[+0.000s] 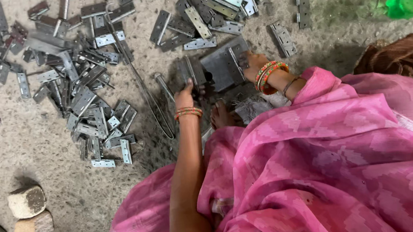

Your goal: The person sits on the floor and assembles metal hinges by placing two plates and a pin into a metal block, then striking the pin with a hammer to secure it. The person repeats this process for multiple hinges, placing finished units into a bucket.

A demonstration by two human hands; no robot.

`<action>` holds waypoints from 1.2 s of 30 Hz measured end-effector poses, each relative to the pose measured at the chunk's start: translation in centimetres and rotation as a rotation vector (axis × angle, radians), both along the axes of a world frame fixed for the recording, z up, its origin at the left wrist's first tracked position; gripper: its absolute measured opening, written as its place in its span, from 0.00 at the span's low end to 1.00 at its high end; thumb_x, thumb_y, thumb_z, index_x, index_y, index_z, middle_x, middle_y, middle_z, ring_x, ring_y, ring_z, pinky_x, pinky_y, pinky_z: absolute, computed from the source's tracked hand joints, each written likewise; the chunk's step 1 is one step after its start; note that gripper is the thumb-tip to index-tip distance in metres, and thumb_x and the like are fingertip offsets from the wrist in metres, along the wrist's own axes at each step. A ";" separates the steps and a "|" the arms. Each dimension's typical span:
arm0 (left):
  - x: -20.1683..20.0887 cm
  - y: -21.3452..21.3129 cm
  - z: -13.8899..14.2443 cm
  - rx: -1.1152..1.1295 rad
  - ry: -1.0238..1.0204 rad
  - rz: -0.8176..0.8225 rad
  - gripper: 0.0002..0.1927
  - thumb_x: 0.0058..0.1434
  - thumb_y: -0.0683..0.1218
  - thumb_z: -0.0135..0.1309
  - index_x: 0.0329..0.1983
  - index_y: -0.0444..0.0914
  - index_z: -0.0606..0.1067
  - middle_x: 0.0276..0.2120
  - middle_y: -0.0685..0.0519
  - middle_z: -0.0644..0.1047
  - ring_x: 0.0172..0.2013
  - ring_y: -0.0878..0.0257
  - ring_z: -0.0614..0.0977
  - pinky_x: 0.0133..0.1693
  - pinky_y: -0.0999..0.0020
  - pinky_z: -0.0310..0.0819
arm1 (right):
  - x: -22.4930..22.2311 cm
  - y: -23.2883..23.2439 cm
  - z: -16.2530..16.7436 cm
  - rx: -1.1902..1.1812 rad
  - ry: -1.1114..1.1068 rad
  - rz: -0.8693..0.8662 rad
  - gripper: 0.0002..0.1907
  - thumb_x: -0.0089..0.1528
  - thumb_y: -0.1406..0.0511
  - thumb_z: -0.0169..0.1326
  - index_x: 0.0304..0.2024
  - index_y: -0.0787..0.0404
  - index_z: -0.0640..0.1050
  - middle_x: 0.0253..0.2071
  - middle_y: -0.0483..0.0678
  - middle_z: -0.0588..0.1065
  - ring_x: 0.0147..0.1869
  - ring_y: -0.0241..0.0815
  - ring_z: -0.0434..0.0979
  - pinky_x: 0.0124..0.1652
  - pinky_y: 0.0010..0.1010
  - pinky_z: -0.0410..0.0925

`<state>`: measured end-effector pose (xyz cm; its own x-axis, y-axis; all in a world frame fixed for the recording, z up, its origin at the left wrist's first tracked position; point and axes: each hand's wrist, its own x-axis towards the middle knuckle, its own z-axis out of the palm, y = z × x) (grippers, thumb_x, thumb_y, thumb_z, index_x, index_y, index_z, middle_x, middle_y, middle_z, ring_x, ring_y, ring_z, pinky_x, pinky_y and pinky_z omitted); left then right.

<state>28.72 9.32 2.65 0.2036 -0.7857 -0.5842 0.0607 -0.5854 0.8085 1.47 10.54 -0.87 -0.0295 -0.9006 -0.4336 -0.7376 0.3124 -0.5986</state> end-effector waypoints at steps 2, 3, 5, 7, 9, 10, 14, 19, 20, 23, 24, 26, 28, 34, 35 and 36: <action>0.4 0.4 -0.6 0.022 0.062 0.013 0.26 0.63 0.54 0.63 0.47 0.24 0.77 0.37 0.40 0.82 0.32 0.50 0.79 0.37 0.55 0.69 | -0.2 -0.1 -0.5 -0.006 -0.007 0.006 0.29 0.57 0.64 0.52 0.63 0.59 0.70 0.51 0.66 0.77 0.58 0.66 0.76 0.59 0.47 0.69; 0.6 0.4 -0.9 -0.030 -0.052 -0.071 0.27 0.62 0.55 0.62 0.48 0.25 0.78 0.39 0.44 0.83 0.35 0.53 0.80 0.42 0.59 0.71 | -0.2 -0.2 -0.8 -0.010 -0.015 0.007 0.29 0.57 0.65 0.52 0.63 0.59 0.70 0.52 0.66 0.77 0.58 0.66 0.76 0.59 0.47 0.69; 0.7 0.1 -1.4 -0.122 -0.191 -0.147 0.27 0.61 0.55 0.63 0.48 0.26 0.80 0.41 0.48 0.84 0.38 0.57 0.82 0.46 0.63 0.74 | -0.4 -0.1 -1.3 -0.008 -0.032 -0.003 0.29 0.57 0.65 0.52 0.63 0.58 0.70 0.52 0.66 0.77 0.58 0.66 0.76 0.59 0.47 0.69; 0.6 0.1 -1.6 -0.156 -0.239 -0.142 0.25 0.58 0.53 0.66 0.45 0.25 0.81 0.39 0.48 0.85 0.38 0.58 0.84 0.45 0.63 0.75 | -0.5 0.0 -1.5 -0.002 -0.042 -0.005 0.29 0.57 0.66 0.51 0.63 0.58 0.70 0.52 0.65 0.77 0.58 0.66 0.76 0.59 0.47 0.69; -0.1 -0.2 -1.5 -0.158 -0.205 -0.148 0.23 0.60 0.52 0.65 0.43 0.25 0.82 0.36 0.48 0.84 0.34 0.58 0.78 0.44 0.61 0.73 | -0.6 -0.2 -1.6 -0.022 -0.052 -0.003 0.29 0.57 0.66 0.51 0.63 0.57 0.70 0.52 0.65 0.77 0.58 0.66 0.76 0.58 0.47 0.69; -0.4 0.3 -1.1 -0.136 -0.195 -0.144 0.22 0.61 0.52 0.65 0.42 0.25 0.83 0.34 0.47 0.83 0.32 0.58 0.75 0.43 0.61 0.72 | -0.6 -0.1 -1.3 -0.015 -0.061 -0.002 0.29 0.57 0.67 0.51 0.63 0.57 0.70 0.52 0.65 0.77 0.59 0.65 0.76 0.58 0.47 0.69; -3.3 1.4 0.3 -0.477 -0.545 -0.306 0.18 0.60 0.52 0.63 0.40 0.31 0.82 0.32 0.41 0.84 0.33 0.50 0.84 0.39 0.55 0.76 | -0.7 -0.3 -1.6 -0.023 -0.069 -0.011 0.29 0.57 0.68 0.50 0.63 0.56 0.70 0.53 0.64 0.77 0.59 0.65 0.76 0.58 0.48 0.69; -8.8 4.7 2.3 -0.555 -0.893 -0.749 0.17 0.68 0.55 0.55 0.44 0.36 0.76 0.35 0.37 0.79 0.36 0.37 0.82 0.37 0.45 0.75 | -0.9 0.6 -1.6 -0.004 -0.235 -0.091 0.33 0.52 0.70 0.47 0.63 0.58 0.69 0.53 0.59 0.79 0.60 0.60 0.78 0.59 0.43 0.70; -9.6 5.5 2.5 -0.622 -0.867 -0.850 0.19 0.66 0.56 0.56 0.47 0.35 0.74 0.40 0.37 0.78 0.37 0.36 0.81 0.37 0.42 0.74 | -0.8 0.7 -1.5 0.018 -0.169 -0.088 0.32 0.54 0.69 0.48 0.63 0.59 0.69 0.53 0.62 0.78 0.60 0.62 0.77 0.59 0.44 0.69; -11.2 7.0 2.8 -0.651 -0.874 -0.798 0.16 0.63 0.54 0.57 0.47 0.39 0.75 0.46 0.39 0.76 0.43 0.37 0.80 0.40 0.44 0.75 | -0.9 0.4 -1.0 0.014 -0.087 -0.097 0.30 0.57 0.65 0.53 0.63 0.63 0.69 0.53 0.68 0.76 0.61 0.66 0.75 0.60 0.47 0.67; -11.3 7.2 2.8 -0.634 -0.859 -0.809 0.16 0.64 0.54 0.57 0.47 0.39 0.75 0.47 0.40 0.76 0.43 0.37 0.80 0.41 0.44 0.75 | -0.8 0.4 -0.8 -0.015 -0.143 -0.106 0.29 0.58 0.63 0.55 0.62 0.64 0.69 0.53 0.66 0.76 0.61 0.64 0.75 0.60 0.46 0.67; -11.0 7.2 2.8 -0.600 -0.835 -0.825 0.16 0.64 0.53 0.58 0.48 0.39 0.75 0.49 0.41 0.76 0.45 0.38 0.79 0.44 0.45 0.75 | -0.7 0.2 -0.6 0.009 -0.137 -0.100 0.29 0.59 0.61 0.56 0.61 0.64 0.69 0.53 0.67 0.76 0.60 0.65 0.75 0.60 0.47 0.67; -10.7 7.0 2.7 -0.611 -0.855 -0.836 0.18 0.61 0.52 0.59 0.49 0.38 0.75 0.48 0.39 0.75 0.45 0.36 0.78 0.43 0.45 0.75 | -0.7 -0.1 -0.6 0.106 -0.013 -0.077 0.29 0.61 0.60 0.55 0.62 0.65 0.69 0.52 0.71 0.75 0.60 0.69 0.74 0.61 0.50 0.66; -10.3 6.5 1.5 -0.648 -0.814 -0.796 0.16 0.62 0.49 0.59 0.50 0.37 0.75 0.49 0.41 0.76 0.44 0.38 0.80 0.44 0.46 0.75 | -1.7 -0.7 -1.2 0.008 0.073 -0.090 0.28 0.59 0.64 0.53 0.61 0.66 0.71 0.52 0.69 0.77 0.60 0.69 0.75 0.63 0.49 0.66; -10.2 6.4 1.3 -0.653 -0.805 -0.790 0.16 0.63 0.48 0.58 0.50 0.37 0.75 0.50 0.41 0.76 0.44 0.38 0.80 0.44 0.47 0.75 | -1.7 -0.6 -1.1 0.018 0.061 -0.104 0.28 0.58 0.64 0.53 0.61 0.65 0.71 0.52 0.69 0.77 0.61 0.68 0.75 0.63 0.49 0.66; -10.0 6.3 1.1 -0.659 -0.803 -0.785 0.15 0.62 0.48 0.59 0.50 0.37 0.75 0.49 0.41 0.76 0.45 0.38 0.80 0.44 0.47 0.75 | -1.8 -0.6 -1.0 0.026 0.050 -0.118 0.28 0.58 0.64 0.53 0.61 0.64 0.71 0.52 0.69 0.76 0.61 0.68 0.74 0.62 0.48 0.66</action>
<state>18.73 15.67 3.78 -0.3283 -0.9443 0.0241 -0.7462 0.2749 0.6063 -0.30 9.91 -1.87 -0.1567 -0.8781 -0.4521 -0.7236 0.4136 -0.5526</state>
